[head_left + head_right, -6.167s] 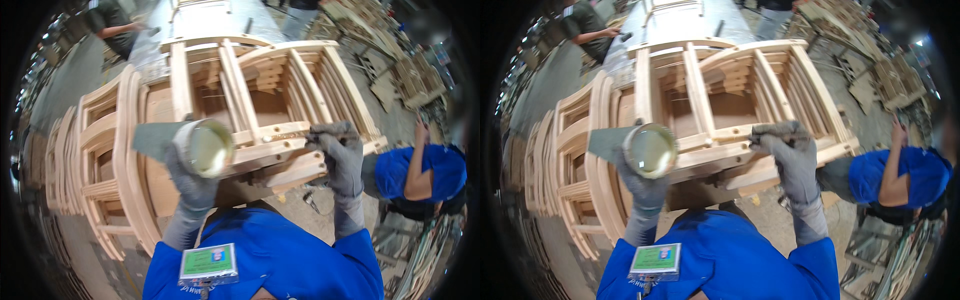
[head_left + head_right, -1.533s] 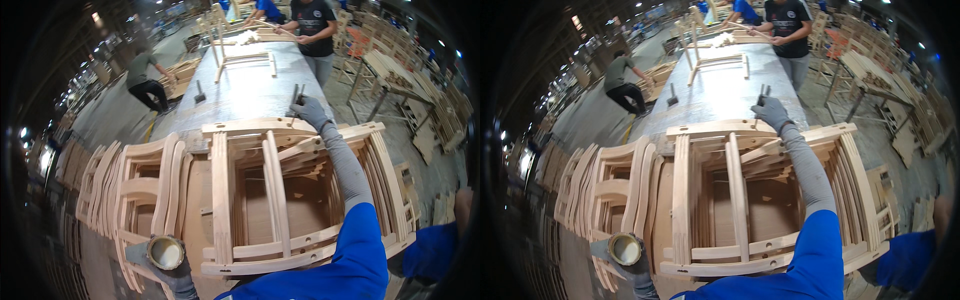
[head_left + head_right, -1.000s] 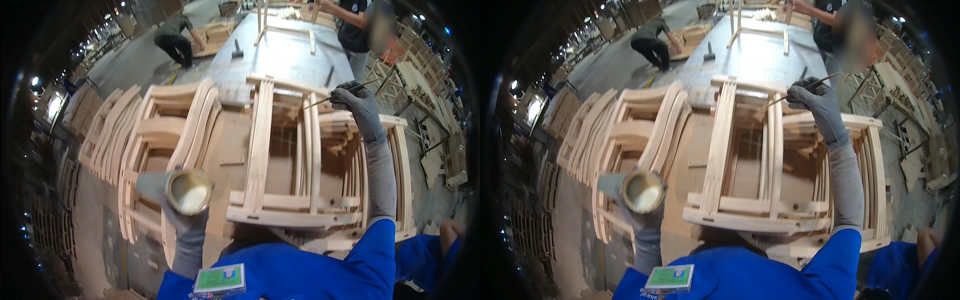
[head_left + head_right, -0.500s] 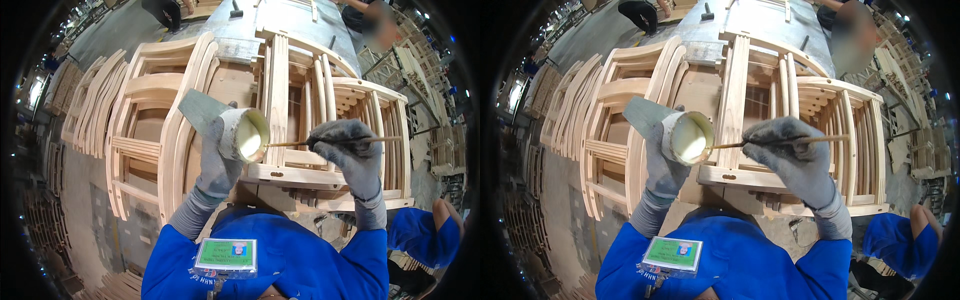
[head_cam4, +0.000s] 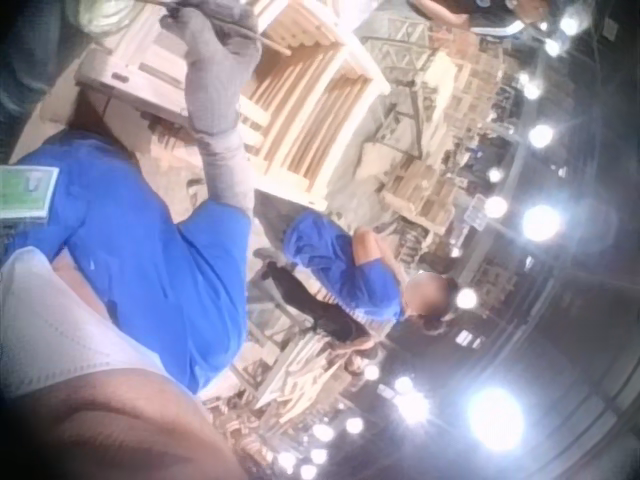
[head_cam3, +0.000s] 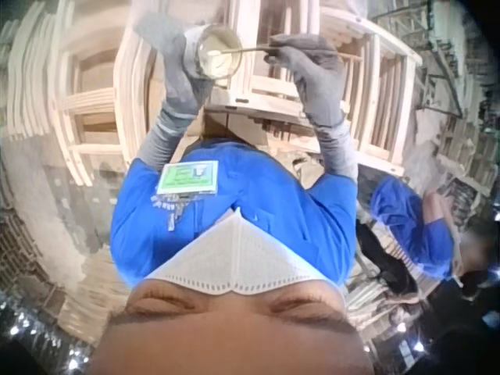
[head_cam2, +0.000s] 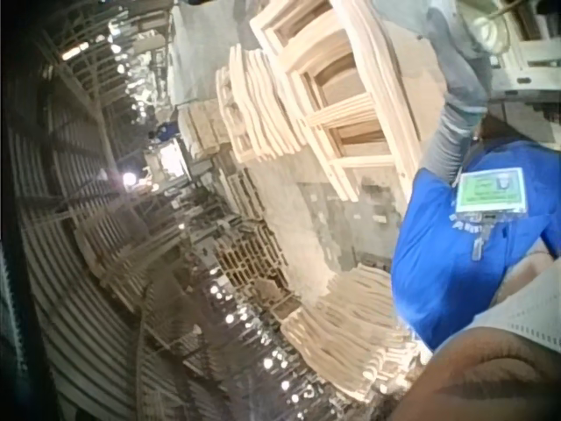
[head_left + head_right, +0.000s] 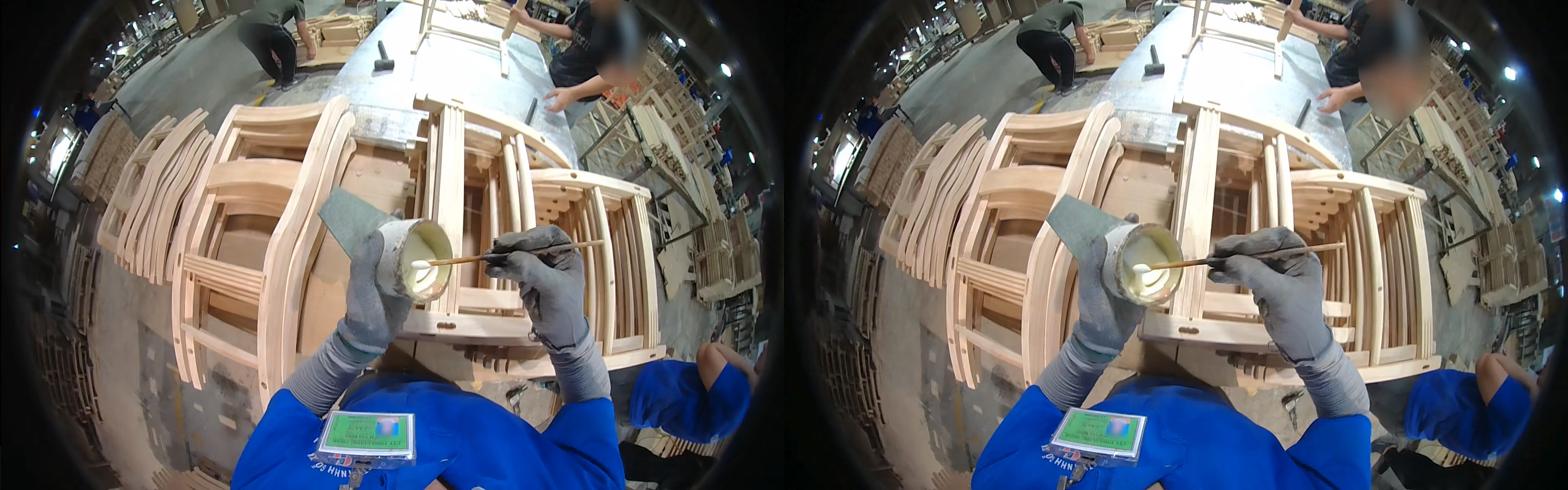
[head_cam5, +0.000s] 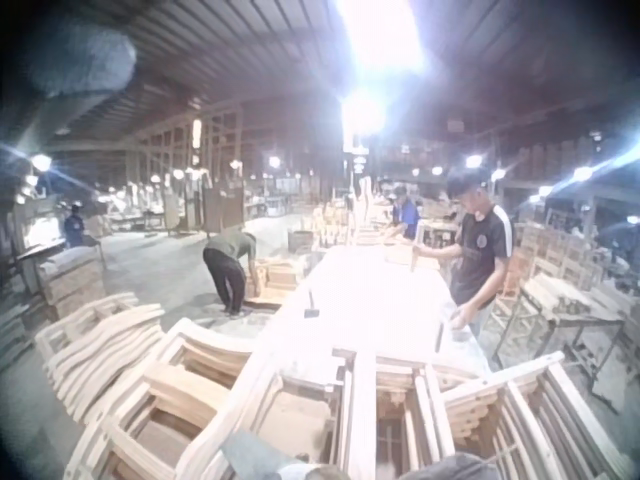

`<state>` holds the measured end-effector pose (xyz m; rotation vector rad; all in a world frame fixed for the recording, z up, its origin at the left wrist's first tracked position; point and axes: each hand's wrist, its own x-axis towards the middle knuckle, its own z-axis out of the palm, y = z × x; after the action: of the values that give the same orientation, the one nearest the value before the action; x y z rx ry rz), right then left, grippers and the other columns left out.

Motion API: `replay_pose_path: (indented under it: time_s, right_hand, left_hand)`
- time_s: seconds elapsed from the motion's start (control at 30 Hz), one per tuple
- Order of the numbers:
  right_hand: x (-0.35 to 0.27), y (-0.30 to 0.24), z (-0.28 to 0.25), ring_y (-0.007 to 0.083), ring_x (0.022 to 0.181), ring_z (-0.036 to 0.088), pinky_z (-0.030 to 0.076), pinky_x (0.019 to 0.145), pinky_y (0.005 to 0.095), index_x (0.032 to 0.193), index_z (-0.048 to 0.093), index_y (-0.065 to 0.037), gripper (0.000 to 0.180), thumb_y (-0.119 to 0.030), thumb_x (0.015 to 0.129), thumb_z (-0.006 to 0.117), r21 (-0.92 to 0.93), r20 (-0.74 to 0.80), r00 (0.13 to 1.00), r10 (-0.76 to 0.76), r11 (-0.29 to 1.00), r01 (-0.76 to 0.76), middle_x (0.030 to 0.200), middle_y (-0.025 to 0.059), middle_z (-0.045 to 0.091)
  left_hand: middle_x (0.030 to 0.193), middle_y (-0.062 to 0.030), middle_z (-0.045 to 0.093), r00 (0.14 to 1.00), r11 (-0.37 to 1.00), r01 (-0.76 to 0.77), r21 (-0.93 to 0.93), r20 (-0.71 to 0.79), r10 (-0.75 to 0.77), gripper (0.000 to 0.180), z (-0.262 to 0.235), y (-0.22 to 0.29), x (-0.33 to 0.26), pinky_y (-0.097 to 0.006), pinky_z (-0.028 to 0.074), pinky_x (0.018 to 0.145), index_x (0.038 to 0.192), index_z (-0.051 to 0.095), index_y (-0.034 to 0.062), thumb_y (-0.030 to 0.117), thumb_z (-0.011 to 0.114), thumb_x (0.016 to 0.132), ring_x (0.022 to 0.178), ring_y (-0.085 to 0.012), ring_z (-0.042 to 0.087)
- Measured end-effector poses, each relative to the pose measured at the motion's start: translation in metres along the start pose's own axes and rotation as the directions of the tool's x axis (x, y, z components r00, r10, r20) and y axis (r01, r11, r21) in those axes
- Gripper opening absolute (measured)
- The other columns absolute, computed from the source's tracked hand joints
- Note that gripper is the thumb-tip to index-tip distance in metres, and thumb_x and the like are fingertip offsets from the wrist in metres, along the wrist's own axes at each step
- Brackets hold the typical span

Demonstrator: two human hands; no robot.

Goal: The person applies glue to wooden chair frames using a brush and a small container, then stacks the frames on a nearby pile. The task is performed repeatedly in a workshop setting with other workers visible in the background.

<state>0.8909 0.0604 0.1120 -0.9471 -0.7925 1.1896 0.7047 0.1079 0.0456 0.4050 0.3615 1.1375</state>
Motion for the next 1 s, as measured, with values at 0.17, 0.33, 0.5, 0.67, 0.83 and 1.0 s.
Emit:
replay_pose_path:
  time_s: [0.17,0.33,0.5,0.67,0.83,1.0]
  right_hand:
    - [0.034,0.015,-0.037,0.0226,0.080,0.066,0.059,0.070,0.0323,0.099,0.051,0.004,0.017,-0.009,0.088,0.056,0.199,0.060,0.981,0.183,0.961,-0.191,0.090,0.0183,0.062]
    - [0.073,0.027,-0.033,0.0214,0.087,0.064,0.058,0.074,0.0299,0.103,0.052,0.002,0.019,-0.011,0.089,0.054,0.274,0.131,0.915,0.381,0.873,-0.403,0.095,0.0150,0.062]
    - [0.154,0.036,-0.061,0.0189,0.082,0.064,0.058,0.070,0.0305,0.103,0.053,-0.001,0.019,-0.014,0.090,0.054,0.295,0.205,0.913,0.354,0.867,-0.402,0.093,0.0107,0.061]
    - [0.274,0.016,-0.082,0.0172,0.062,0.063,0.057,0.058,0.0269,0.088,0.053,0.005,0.025,-0.015,0.083,0.065,-0.070,-0.163,0.977,-0.141,0.989,0.131,0.073,0.0105,0.060]
    - [0.335,0.027,-0.105,0.0171,0.057,0.062,0.057,0.052,0.0281,0.081,0.056,0.001,0.018,-0.013,0.082,0.067,-0.158,-0.221,0.960,-0.171,0.978,0.138,0.071,0.0090,0.060]
    - [0.350,0.041,-0.096,0.0188,0.056,0.062,0.057,0.049,0.0283,0.085,0.052,0.004,0.022,-0.010,0.079,0.068,-0.123,-0.204,0.970,-0.132,0.986,0.108,0.072,0.0136,0.061]
  left_hand:
    - [0.122,-0.0126,0.051,1.000,0.999,0.013,0.038,-0.015,-0.012,0.058,0.001,-0.005,0.020,-0.041,0.042,0.098,0.131,0.040,0.0045,0.048,0.038,0.093,0.114,-0.0261,0.050]
    - [0.115,-0.0110,0.056,0.996,0.997,0.049,-0.055,-0.076,-0.053,0.048,-0.005,-0.009,0.050,-0.040,0.046,0.092,0.122,0.048,0.0051,0.043,0.039,0.093,0.107,-0.0242,0.055]
    - [0.118,-0.0118,0.054,0.985,0.981,0.128,-0.142,-0.097,-0.143,0.052,-0.015,-0.007,0.075,-0.043,0.046,0.093,0.125,0.047,0.0089,0.049,0.037,0.092,0.110,-0.0271,0.053]
    - [0.118,-0.0105,0.054,0.981,0.990,0.081,-0.114,-0.166,-0.099,0.052,-0.026,-0.004,0.082,-0.040,0.048,0.092,0.124,0.046,0.0085,0.048,0.037,0.092,0.110,-0.0253,0.054]
    - [0.117,-0.0092,0.054,0.972,0.993,0.079,-0.088,-0.216,-0.096,0.052,-0.027,0.001,0.084,-0.040,0.047,0.093,0.124,0.046,0.0086,0.048,0.037,0.092,0.109,-0.0238,0.054]
    - [0.119,-0.0088,0.053,0.964,0.997,0.031,-0.072,-0.262,-0.049,0.051,-0.036,0.001,0.087,-0.045,0.046,0.093,0.124,0.047,0.0117,0.050,0.036,0.092,0.110,-0.0254,0.053]
